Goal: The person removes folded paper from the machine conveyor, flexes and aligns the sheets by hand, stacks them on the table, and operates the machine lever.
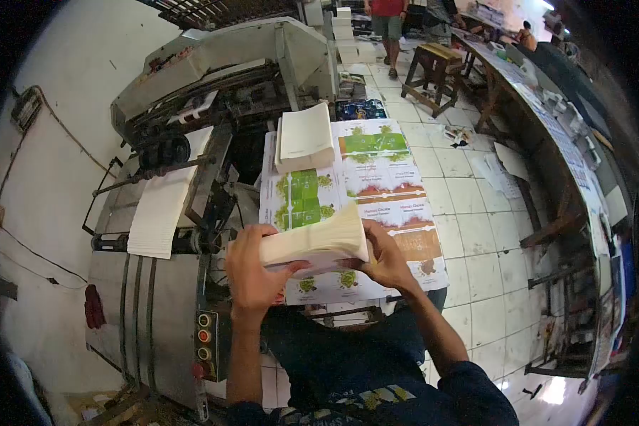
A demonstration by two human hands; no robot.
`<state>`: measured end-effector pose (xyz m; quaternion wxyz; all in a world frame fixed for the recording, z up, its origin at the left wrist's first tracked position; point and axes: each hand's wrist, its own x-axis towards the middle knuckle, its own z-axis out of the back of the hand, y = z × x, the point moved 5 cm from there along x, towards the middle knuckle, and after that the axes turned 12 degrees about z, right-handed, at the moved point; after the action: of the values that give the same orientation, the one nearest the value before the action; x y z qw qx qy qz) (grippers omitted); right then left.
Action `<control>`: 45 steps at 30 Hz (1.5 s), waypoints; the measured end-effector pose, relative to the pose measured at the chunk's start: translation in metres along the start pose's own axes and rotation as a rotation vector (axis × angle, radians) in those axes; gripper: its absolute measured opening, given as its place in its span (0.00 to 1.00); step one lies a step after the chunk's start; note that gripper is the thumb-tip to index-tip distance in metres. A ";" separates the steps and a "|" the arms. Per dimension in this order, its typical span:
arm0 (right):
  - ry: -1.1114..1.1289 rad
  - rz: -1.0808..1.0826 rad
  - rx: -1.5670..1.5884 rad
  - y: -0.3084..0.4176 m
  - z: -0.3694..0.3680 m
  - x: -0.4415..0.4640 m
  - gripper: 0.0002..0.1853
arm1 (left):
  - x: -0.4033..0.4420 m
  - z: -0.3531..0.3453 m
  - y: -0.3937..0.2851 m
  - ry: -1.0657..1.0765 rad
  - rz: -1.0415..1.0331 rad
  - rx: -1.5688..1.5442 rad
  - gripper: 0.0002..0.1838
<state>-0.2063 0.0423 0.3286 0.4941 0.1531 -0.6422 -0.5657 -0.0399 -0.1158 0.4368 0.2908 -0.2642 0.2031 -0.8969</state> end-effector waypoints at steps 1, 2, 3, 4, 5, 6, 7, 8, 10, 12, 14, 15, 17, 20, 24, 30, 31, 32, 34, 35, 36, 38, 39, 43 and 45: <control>-0.002 -0.046 0.015 -0.020 0.001 -0.008 0.43 | 0.002 -0.003 0.010 0.108 0.021 -0.095 0.33; -0.015 -0.047 0.010 -0.045 0.002 -0.022 0.43 | 0.004 -0.009 0.019 0.222 0.032 -0.191 0.34; 0.014 -0.057 0.022 -0.073 0.000 -0.040 0.46 | 0.003 -0.019 0.031 0.238 0.017 -0.192 0.34; 0.044 -0.068 0.035 -0.081 -0.001 -0.048 0.50 | -0.001 -0.033 0.048 0.299 0.028 -0.524 0.36; 0.029 -0.076 0.036 -0.088 0.004 -0.056 0.50 | -0.007 -0.049 0.066 0.356 0.054 -0.854 0.38; 0.080 -0.100 -0.007 -0.089 0.004 -0.061 0.52 | -0.015 -0.066 0.082 0.349 0.058 -0.753 0.45; 0.134 -0.122 -0.050 -0.088 0.003 -0.064 0.55 | -0.029 -0.081 0.087 0.364 0.066 -0.748 0.45; 0.162 -0.103 -0.038 -0.077 0.004 -0.060 0.55 | -0.044 -0.102 0.094 0.357 0.328 -0.993 0.44; 0.033 0.008 -0.001 -0.056 0.009 -0.047 0.54 | -0.062 -0.155 0.113 0.340 0.578 -1.234 0.44; -0.138 0.031 0.052 -0.035 -0.001 -0.044 0.51 | -0.075 -0.179 0.106 0.127 -0.097 -0.286 0.35; -0.206 -0.089 0.201 -0.024 -0.003 -0.034 0.49 | -0.073 -0.176 0.095 0.167 -0.060 -0.382 0.30; -0.139 -0.020 0.207 -0.035 0.005 -0.033 0.45 | -0.067 -0.163 0.079 0.177 0.055 -0.552 0.30; -0.069 0.051 0.216 -0.065 0.011 -0.029 0.42 | -0.055 -0.138 0.049 0.139 0.273 -0.928 0.31; -0.306 -0.049 0.394 -0.056 0.003 -0.022 0.39 | -0.061 -0.137 0.042 -0.112 0.058 -0.832 0.33; -0.118 0.061 0.260 -0.034 0.001 -0.012 0.34 | -0.056 -0.145 0.050 0.002 0.151 -0.630 0.33; -0.310 -0.263 0.434 -0.011 -0.007 -0.017 0.38 | -0.072 -0.158 0.057 -0.107 0.210 -0.649 0.32; -0.264 -0.191 0.378 -0.028 -0.001 -0.027 0.40 | -0.072 -0.167 0.067 -0.110 0.225 -0.682 0.31; -0.223 -0.118 0.322 -0.033 0.005 -0.031 0.42 | -0.068 -0.170 0.070 -0.113 0.239 -0.715 0.30; -0.276 -0.065 0.302 -0.031 -0.001 -0.043 0.41 | -0.074 -0.160 0.057 -0.124 0.244 -0.741 0.31; -0.325 -0.078 0.270 -0.029 -0.006 -0.042 0.41 | -0.079 -0.165 0.063 -0.100 0.245 -0.770 0.34; -0.374 -0.091 0.237 -0.027 -0.011 -0.041 0.40 | -0.083 -0.170 0.068 -0.077 0.247 -0.799 0.37; -0.517 -0.158 0.305 -0.019 -0.016 -0.033 0.39 | -0.089 -0.180 0.082 0.035 0.276 -0.776 0.41; -0.526 -0.180 0.346 -0.016 -0.014 -0.029 0.38 | -0.087 -0.181 0.083 0.115 0.301 -0.724 0.42; -0.479 -0.124 0.212 -0.016 -0.009 -0.025 0.35 | -0.084 -0.189 0.088 -0.101 0.322 -0.816 0.37; -0.439 -0.094 0.044 -0.024 -0.007 -0.033 0.35 | -0.087 -0.192 0.091 -0.035 0.369 -0.909 0.41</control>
<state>-0.1941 0.0556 0.2914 0.3121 0.0667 -0.7387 -0.5937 -0.0560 -0.0889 0.2098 0.3034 -0.3392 0.6122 -0.6466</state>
